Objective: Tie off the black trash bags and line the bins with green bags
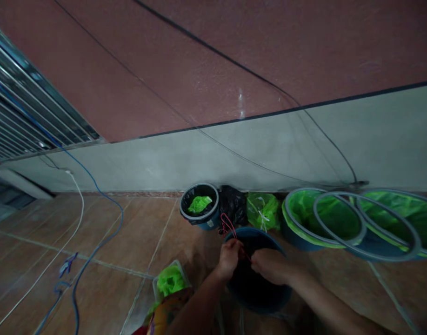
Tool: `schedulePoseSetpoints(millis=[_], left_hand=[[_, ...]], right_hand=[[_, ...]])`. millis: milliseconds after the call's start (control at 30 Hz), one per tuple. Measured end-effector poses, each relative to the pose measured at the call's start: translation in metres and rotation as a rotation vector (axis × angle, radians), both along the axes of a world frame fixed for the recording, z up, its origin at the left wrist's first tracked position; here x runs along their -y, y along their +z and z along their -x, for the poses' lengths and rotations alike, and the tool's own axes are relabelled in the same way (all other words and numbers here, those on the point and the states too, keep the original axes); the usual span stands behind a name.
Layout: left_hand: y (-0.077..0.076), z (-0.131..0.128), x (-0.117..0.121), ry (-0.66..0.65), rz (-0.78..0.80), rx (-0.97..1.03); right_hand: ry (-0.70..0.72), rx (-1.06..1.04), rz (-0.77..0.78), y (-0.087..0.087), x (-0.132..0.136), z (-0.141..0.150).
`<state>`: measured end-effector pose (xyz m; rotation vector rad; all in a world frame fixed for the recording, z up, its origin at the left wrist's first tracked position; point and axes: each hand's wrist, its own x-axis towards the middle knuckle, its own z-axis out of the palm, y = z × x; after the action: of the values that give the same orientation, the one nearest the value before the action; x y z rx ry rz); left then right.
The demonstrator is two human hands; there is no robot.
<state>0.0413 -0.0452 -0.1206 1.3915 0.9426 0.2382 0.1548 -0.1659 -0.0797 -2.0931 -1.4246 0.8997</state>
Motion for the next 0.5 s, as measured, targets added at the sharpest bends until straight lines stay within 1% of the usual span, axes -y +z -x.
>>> schedulePoseSetpoints(millis=[67, 100, 167, 233, 300, 400, 433, 500], left_hand=[[0.003, 0.0, 0.001, -0.161, -0.097, -0.037], [0.005, 0.001, 0.001, -0.268, -0.146, -0.033], [0.009, 0.003, 0.003, -0.451, -0.206, 0.002], [0.013, 0.005, 0.003, -0.545, -0.218, 0.014], [0.018, 0.005, 0.003, -0.604, -0.203, -0.004], [0.02, 0.003, 0.003, -0.653, -0.181, -0.03], [0.02, 0.002, 0.002, -0.632, -0.184, -0.05], [0.017, 0.0, 0.002, -0.542, -0.175, -0.097]], right_hand=[[0.139, 0.113, -0.011, 0.011, -0.004, 0.003], [0.175, 0.148, -0.033, 0.016, -0.005, 0.003], [0.209, 0.202, -0.051, 0.022, -0.007, -0.001], [0.194, 0.24, -0.046, 0.025, -0.009, -0.006], [0.118, 0.259, -0.031, 0.028, -0.011, -0.011], [-0.047, 0.237, -0.007, 0.032, -0.016, -0.017], [-0.1, 0.202, -0.004, 0.033, -0.017, -0.019], [-0.182, 0.093, -0.015, 0.033, -0.019, -0.021]])
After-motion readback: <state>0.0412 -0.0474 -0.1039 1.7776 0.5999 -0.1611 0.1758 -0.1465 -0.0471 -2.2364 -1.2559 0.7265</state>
